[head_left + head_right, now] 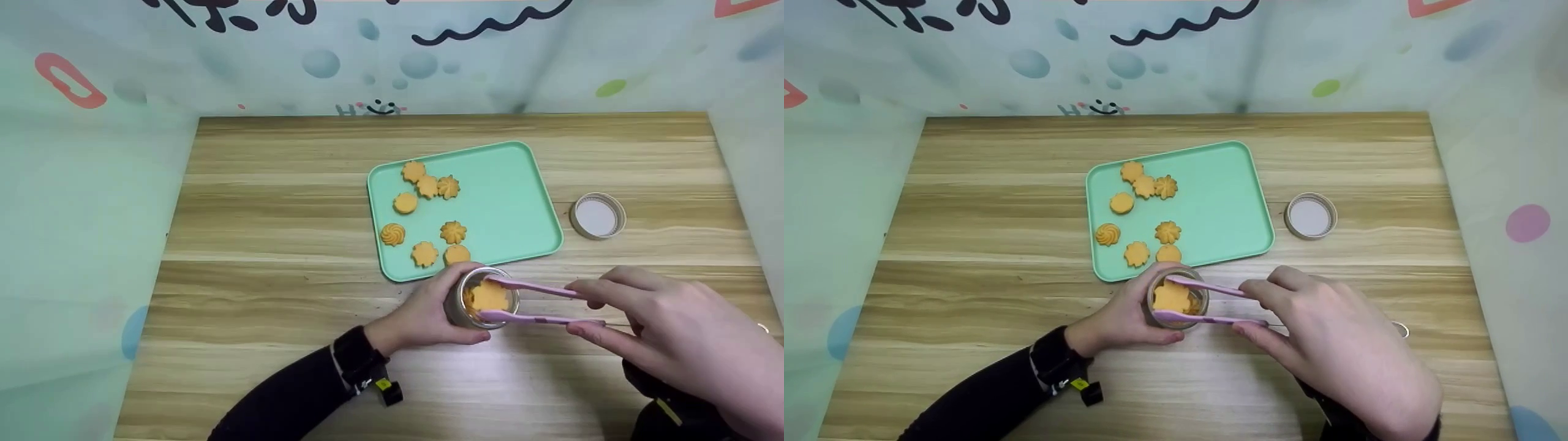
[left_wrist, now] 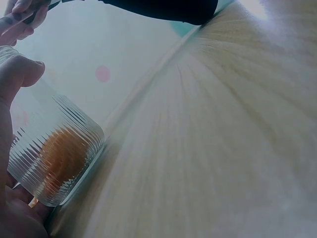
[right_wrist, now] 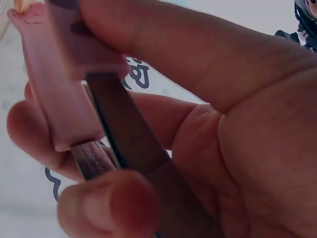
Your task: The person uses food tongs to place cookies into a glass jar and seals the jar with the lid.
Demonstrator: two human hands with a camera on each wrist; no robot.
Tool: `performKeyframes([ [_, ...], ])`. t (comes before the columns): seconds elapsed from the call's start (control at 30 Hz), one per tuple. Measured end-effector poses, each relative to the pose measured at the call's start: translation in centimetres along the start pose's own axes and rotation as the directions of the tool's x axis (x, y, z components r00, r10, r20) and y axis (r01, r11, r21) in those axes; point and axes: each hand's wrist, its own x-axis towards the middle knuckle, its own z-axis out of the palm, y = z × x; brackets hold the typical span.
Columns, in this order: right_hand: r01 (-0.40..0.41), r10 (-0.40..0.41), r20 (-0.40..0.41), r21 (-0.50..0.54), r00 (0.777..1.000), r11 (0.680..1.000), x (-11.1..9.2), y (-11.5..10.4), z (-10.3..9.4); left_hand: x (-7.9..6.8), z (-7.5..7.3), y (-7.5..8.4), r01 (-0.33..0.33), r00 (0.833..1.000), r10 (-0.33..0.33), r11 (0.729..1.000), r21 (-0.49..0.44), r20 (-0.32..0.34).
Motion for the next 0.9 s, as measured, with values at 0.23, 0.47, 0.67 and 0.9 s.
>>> performKeyframes([
  [0.23,-0.014,0.014,0.015,-0.016,1.000,1.000,0.06,-0.21,0.09,0.06,-0.04,0.10,-0.003,1.000,0.003,1.000,0.007,-0.003],
  [0.47,-0.036,0.037,0.032,-0.027,0.999,0.999,-0.14,-0.38,0.23,-0.06,-0.05,0.08,0.005,1.000,-0.005,1.000,0.020,0.001],
  [0.67,-0.064,0.065,0.054,-0.028,0.996,0.998,-0.17,-0.38,0.34,-0.03,-0.02,-0.04,0.007,1.000,-0.007,1.000,0.003,0.005],
  [0.9,-0.073,0.075,0.060,-0.035,0.995,0.997,0.13,-0.49,0.48,-0.08,-0.04,-0.13,-0.006,1.000,0.006,1.000,-0.006,0.006],
])
